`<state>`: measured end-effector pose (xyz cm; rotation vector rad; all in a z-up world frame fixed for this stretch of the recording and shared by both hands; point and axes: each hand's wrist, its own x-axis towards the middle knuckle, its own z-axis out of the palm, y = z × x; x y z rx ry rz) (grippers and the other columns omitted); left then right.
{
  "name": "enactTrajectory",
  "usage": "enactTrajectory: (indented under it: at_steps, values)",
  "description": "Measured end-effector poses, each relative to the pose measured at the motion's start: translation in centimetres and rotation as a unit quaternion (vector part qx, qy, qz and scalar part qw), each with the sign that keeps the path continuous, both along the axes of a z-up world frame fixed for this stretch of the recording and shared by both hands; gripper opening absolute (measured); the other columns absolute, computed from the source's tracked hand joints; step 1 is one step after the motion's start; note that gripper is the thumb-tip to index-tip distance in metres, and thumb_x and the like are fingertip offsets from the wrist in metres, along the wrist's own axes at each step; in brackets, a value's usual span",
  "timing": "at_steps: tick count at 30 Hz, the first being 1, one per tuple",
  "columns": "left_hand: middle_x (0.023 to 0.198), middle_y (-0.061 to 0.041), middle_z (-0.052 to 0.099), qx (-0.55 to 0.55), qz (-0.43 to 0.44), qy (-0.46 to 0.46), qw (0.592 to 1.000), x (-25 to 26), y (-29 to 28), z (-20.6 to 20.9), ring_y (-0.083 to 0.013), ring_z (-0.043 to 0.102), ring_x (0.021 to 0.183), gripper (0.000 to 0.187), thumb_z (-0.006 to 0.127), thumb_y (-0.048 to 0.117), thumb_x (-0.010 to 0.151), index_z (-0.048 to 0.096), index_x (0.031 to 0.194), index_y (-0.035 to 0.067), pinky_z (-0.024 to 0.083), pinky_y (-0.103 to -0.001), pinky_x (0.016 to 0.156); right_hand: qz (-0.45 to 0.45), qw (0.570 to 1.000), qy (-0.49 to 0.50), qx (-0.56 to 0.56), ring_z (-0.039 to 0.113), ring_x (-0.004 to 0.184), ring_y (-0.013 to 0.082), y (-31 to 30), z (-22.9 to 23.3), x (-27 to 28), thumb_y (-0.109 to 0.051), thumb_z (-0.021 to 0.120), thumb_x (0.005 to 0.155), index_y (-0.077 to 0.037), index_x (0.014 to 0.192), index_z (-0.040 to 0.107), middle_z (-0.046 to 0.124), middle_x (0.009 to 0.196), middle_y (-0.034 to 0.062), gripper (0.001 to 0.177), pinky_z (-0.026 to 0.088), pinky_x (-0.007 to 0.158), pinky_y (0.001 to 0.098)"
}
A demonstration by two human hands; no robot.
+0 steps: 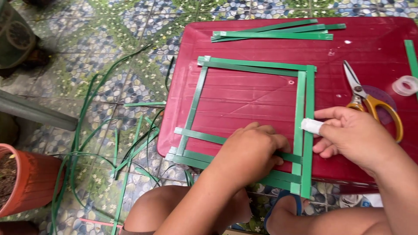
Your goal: Assembling a rectangular frame by aligning green plastic strips and securing the joints with adhesive tape.
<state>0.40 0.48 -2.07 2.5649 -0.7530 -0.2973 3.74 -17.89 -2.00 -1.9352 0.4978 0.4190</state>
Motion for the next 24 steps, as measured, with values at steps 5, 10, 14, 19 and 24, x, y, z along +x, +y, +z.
enactTrajectory:
  at_steps: [5, 10, 14, 19, 24]
  values:
    - [0.086, -0.002, 0.057, 0.0, 0.003, 0.004, 1.0, 0.1, -0.1, -0.3, -0.0276, 0.051, 0.085, 0.022, 0.064, 0.023, 0.072, 0.061, 0.094, 0.022, 0.043, -0.042, 0.065, 0.006, 1.0, 0.02, -0.014, 0.06, 0.055, 0.0288, 0.5, 1.4, -0.3, 0.005, 0.049, 0.084, -0.001, 0.117, 0.055, 0.063, 0.07, 0.024, 0.034, 0.047, 0.048, 0.0333]
    - [0.083, -0.004, 0.055, 0.016, -0.003, -0.004, 1.0, 0.1, -0.1, -0.3, -0.0278, 0.051, 0.085, 0.021, 0.063, 0.026, 0.073, 0.061, 0.094, 0.022, 0.044, -0.043, 0.061, 0.021, 0.999, 0.014, -0.025, 0.059, 0.053, 0.0284, 0.4, 1.2, -0.2, 0.004, 0.049, 0.083, -0.001, 0.115, 0.056, 0.062, 0.068, 0.0231, 0.034, 0.047, 0.047, 0.0329]
    - [0.084, -0.003, 0.056, 0.016, -0.008, 0.003, 1.0, 0.1, -0.1, -0.4, -0.0279, 0.051, 0.085, 0.021, 0.062, 0.024, 0.073, 0.062, 0.094, 0.022, 0.044, -0.043, 0.059, 0.024, 0.999, 0.009, -0.035, 0.059, 0.052, 0.0284, 0.4, 0.9, -0.1, 0.003, 0.049, 0.082, 0.0, 0.113, 0.056, 0.062, 0.068, 0.022, 0.032, 0.048, 0.046, 0.034]
    - [0.081, -0.003, 0.055, 0.003, -0.008, -0.005, 1.0, 0.2, -0.1, -0.7, -0.0269, 0.051, 0.083, 0.019, 0.063, 0.025, 0.072, 0.063, 0.091, 0.023, 0.044, -0.041, 0.061, 0.029, 0.999, 0.011, -0.041, 0.059, 0.051, 0.028, 0.5, 1.2, -0.1, 0.002, 0.05, 0.082, -0.002, 0.114, 0.056, 0.062, 0.068, 0.021, 0.033, 0.047, 0.045, 0.0335]
    - [0.083, -0.002, 0.056, -0.001, -0.005, -0.005, 1.0, 0.1, -0.1, -0.7, -0.0265, 0.051, 0.085, 0.02, 0.064, 0.025, 0.072, 0.064, 0.091, 0.025, 0.044, -0.041, 0.062, 0.035, 0.998, 0.011, -0.053, 0.058, 0.049, 0.0273, 0.6, 1.3, -0.1, 0.001, 0.049, 0.082, -0.003, 0.114, 0.056, 0.063, 0.066, 0.0204, 0.033, 0.046, 0.045, 0.0325]
